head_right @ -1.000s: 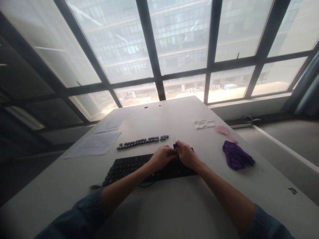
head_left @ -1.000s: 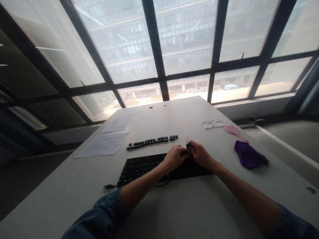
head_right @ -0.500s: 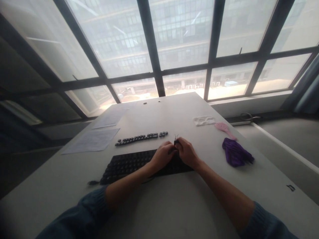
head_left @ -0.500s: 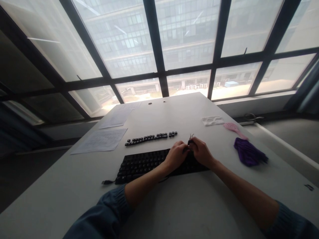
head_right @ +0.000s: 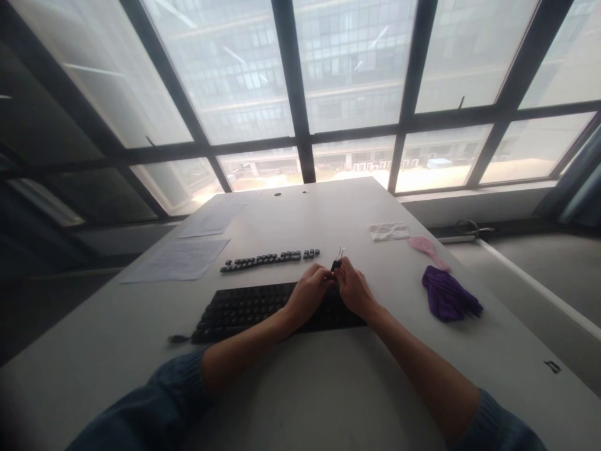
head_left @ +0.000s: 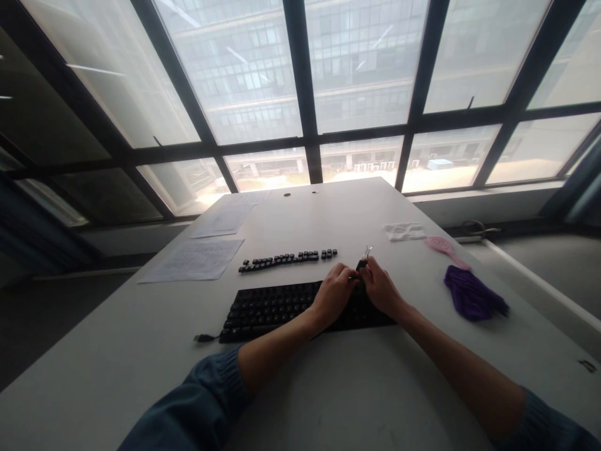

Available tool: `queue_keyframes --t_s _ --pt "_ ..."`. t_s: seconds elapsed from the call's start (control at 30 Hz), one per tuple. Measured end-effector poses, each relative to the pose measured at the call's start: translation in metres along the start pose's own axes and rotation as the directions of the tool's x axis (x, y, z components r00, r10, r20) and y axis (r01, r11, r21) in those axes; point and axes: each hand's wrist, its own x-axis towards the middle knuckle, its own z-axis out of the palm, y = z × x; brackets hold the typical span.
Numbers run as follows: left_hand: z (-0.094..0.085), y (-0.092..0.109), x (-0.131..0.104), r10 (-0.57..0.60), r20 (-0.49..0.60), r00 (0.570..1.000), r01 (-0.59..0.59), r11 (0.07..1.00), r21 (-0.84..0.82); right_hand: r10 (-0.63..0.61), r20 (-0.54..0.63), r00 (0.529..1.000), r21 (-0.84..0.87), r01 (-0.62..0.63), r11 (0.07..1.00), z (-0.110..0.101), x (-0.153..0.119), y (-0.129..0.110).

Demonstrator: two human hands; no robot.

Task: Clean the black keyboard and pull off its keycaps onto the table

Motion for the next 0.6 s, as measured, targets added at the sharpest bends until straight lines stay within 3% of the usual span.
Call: queue_keyframes --t_s 0.17,0.33,0.6 --pt "-0.002 0.002 0.0 0.001 0.007 1.0 -0.001 1.0 -0.011 -0.01 -0.018 1.0 0.043 0.011 0.999 0.0 0.001 0.002" --pt "-0.008 0.005 0.0 0.096 0.08 0.992 -0.102 0.992 0.068 -0.018 -0.071 0.997 0.065 0.023 0.998 0.002 0.003 0.007" --pt "-0.009 0.012 -0.004 0.153 0.093 0.984 -0.166 0.973 0.158 -0.035 -0.057 0.998 0.038 0.037 0.999 0.002 0.003 0.005"
